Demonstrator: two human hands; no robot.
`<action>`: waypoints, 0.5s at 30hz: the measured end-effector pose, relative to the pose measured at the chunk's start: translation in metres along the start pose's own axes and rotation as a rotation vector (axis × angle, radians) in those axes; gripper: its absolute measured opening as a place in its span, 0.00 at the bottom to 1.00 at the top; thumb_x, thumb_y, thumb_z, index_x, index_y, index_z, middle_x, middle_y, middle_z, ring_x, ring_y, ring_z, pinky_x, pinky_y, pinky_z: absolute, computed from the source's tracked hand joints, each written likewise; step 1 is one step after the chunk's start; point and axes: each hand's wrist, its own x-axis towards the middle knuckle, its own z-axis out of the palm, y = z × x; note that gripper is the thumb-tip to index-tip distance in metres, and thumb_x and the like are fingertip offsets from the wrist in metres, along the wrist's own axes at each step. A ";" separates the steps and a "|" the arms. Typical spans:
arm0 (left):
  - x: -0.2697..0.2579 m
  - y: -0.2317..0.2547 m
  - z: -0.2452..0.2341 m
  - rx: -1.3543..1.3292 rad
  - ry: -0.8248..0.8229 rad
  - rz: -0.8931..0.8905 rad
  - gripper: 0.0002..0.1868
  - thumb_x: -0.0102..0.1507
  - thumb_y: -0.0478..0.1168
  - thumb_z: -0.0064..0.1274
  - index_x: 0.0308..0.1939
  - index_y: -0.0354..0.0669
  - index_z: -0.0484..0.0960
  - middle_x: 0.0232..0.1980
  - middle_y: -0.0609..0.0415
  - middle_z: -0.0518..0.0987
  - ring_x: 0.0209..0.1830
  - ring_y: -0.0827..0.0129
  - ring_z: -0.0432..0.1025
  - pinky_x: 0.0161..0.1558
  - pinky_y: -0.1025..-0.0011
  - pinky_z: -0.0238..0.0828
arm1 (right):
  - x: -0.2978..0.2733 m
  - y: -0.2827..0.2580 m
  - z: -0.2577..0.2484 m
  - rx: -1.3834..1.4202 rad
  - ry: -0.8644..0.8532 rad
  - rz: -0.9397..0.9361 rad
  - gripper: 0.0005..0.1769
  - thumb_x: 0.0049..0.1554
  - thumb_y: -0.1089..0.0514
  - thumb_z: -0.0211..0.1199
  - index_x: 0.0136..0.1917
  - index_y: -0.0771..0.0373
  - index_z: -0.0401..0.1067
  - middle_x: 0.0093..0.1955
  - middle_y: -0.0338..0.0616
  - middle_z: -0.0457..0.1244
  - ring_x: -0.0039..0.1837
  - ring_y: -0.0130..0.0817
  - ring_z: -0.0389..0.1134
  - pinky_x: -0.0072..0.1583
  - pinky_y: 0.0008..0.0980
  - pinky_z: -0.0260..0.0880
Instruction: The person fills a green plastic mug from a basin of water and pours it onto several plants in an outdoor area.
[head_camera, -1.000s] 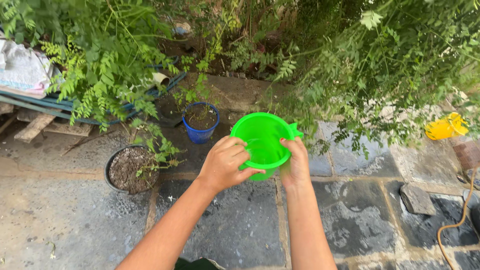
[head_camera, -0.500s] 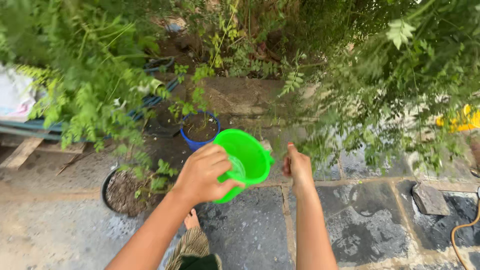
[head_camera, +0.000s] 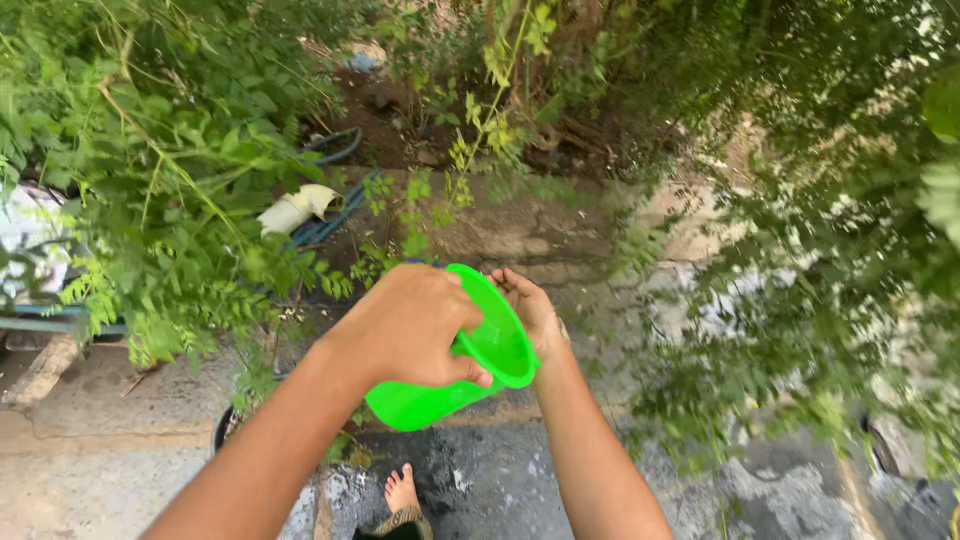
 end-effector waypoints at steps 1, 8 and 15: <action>0.007 -0.007 -0.010 0.002 -0.024 -0.017 0.24 0.42 0.62 0.68 0.21 0.45 0.86 0.23 0.45 0.79 0.30 0.48 0.76 0.35 0.52 0.71 | 0.013 -0.002 0.010 -0.002 -0.013 -0.015 0.11 0.66 0.53 0.53 0.49 0.62 0.69 0.48 0.42 0.66 0.53 0.38 0.67 0.60 0.40 0.69; 0.035 -0.055 -0.058 0.155 -0.177 -0.209 0.28 0.43 0.65 0.67 0.23 0.44 0.86 0.21 0.42 0.78 0.28 0.45 0.76 0.36 0.51 0.72 | 0.096 0.001 0.063 0.091 -0.061 0.090 0.10 0.67 0.55 0.52 0.47 0.62 0.67 0.43 0.41 0.65 0.48 0.35 0.67 0.57 0.38 0.72; 0.018 -0.090 -0.075 0.120 -0.130 -0.451 0.26 0.43 0.62 0.67 0.27 0.44 0.85 0.25 0.45 0.79 0.32 0.47 0.76 0.38 0.51 0.71 | 0.177 0.006 0.101 0.057 -0.143 0.325 0.16 0.67 0.55 0.50 0.38 0.60 0.63 0.33 0.38 0.59 0.35 0.28 0.62 0.40 0.27 0.69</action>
